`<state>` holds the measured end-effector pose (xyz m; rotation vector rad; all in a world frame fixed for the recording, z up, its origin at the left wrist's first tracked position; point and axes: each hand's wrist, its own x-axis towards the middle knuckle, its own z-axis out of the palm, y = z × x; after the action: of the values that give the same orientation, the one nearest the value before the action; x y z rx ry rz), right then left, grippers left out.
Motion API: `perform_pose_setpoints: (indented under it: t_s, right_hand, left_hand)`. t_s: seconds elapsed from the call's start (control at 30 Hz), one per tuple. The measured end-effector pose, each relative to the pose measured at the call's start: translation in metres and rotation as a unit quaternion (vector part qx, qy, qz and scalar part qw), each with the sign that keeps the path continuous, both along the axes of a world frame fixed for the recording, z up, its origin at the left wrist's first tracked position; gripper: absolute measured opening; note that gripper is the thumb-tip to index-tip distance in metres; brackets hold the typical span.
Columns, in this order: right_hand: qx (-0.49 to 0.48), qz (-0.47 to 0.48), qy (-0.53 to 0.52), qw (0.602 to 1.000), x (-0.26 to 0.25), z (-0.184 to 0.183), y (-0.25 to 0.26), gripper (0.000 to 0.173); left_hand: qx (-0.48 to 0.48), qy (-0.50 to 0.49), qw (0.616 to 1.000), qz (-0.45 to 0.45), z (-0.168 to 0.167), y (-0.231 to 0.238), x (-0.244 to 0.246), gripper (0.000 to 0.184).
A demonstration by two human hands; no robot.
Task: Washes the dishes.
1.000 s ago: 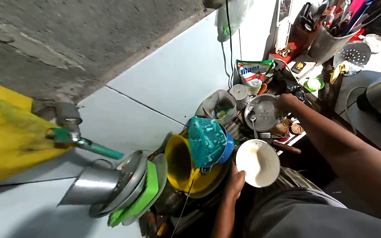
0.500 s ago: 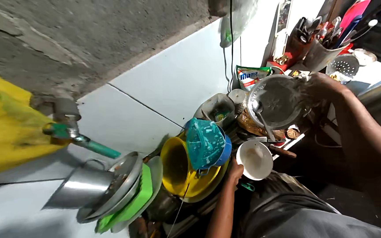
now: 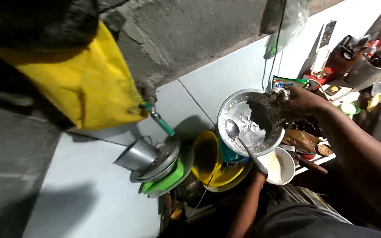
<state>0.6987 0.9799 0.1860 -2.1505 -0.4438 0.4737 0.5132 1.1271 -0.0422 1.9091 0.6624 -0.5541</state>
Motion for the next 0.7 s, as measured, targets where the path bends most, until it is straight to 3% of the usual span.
perform_pose_setpoints:
  t_s: [0.07,0.13,0.23,0.33,0.4,0.47,0.57,0.63,0.7]
  right_hand:
    - [0.013,0.038,-0.011,0.999,0.002,-0.001,0.023,0.021]
    - [0.022,0.08,-0.017,0.996,0.004,0.002,0.044,0.015]
    - [0.036,0.138,-0.017,0.99,0.007,-0.001,0.073,0.015]
    - [0.025,0.183,0.001,0.983,0.009,-0.009,0.108,0.014]
    - [0.014,0.219,0.009,0.976,0.003,-0.014,0.135,0.016]
    - [-0.016,0.262,-0.018,0.965,-0.01,-0.02,0.163,0.017]
    - [-0.107,0.263,-0.167,0.944,-0.04,-0.021,0.196,0.026]
    - [-0.096,0.252,-0.238,0.933,-0.065,-0.02,0.205,0.029]
    - [-0.094,0.292,-0.198,0.931,-0.094,-0.02,0.213,0.027]
  left_hand:
    - [-0.035,-0.02,0.999,-0.033,0.023,0.008,-0.014,0.061]
    - [-0.128,-0.08,0.988,-0.032,0.064,0.025,-0.04,0.049]
    - [-0.285,-0.225,0.918,0.161,0.103,0.054,-0.079,0.051]
    - [-0.284,-0.315,0.822,0.381,0.122,0.086,-0.088,0.054]
    - [-0.285,-0.316,0.797,0.429,0.128,0.105,-0.084,0.055]
    - [-0.254,-0.302,0.772,0.498,0.131,0.114,-0.075,0.041]
    - [-0.214,-0.351,0.729,0.548,0.123,0.127,-0.072,0.039]
    - [-0.205,-0.368,0.704,0.571,0.122,0.133,-0.073,0.041]
    - [-0.195,-0.366,0.692,0.591,0.126,0.139,-0.075,0.045]
